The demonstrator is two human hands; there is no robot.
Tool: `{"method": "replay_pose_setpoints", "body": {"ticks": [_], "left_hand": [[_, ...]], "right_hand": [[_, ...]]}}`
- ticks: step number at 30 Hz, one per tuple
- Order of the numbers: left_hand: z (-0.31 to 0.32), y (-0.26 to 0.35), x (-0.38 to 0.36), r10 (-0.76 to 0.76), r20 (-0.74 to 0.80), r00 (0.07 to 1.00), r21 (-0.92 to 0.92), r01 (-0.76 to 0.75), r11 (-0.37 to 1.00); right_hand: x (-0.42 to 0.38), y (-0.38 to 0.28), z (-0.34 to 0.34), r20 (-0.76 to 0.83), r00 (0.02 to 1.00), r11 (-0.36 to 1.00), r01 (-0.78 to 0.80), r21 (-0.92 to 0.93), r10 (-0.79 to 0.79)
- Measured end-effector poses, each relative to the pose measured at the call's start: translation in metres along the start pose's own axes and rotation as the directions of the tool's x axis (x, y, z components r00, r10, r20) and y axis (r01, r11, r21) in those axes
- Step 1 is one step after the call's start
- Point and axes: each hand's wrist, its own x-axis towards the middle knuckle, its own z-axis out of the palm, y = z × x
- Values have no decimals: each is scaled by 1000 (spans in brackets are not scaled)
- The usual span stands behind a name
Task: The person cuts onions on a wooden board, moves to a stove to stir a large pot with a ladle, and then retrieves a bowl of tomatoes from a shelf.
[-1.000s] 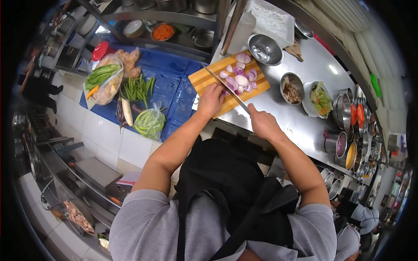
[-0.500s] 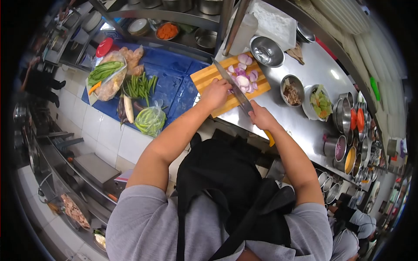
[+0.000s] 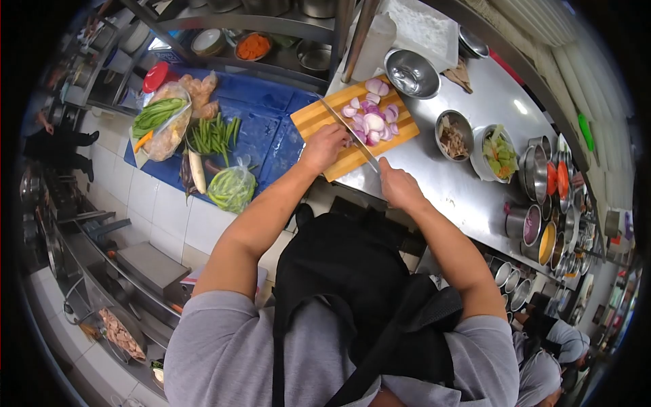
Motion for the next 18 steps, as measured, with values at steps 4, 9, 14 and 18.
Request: {"method": "replay_pose_setpoints", "body": {"ticks": [4,9,14,18], "left_hand": [[4,2,-2,15,-62,998,30,-13,999],[5,5,-3,67,-182,981,40,-60,997],[4,1,-6,55,-148,987,13,-54,998],[5,3,-5,63,-195,979,19,-61,998]], "right_hand": [[-20,-9,-30,31,1000,999,2,-47,0],[-12,-2,-7,17,999,998,33,-55,-32],[0,-11,-12,26,1000,999,17,-43,-16],[-23,-18,-34,49,999,999,10,-41,-8]]}}
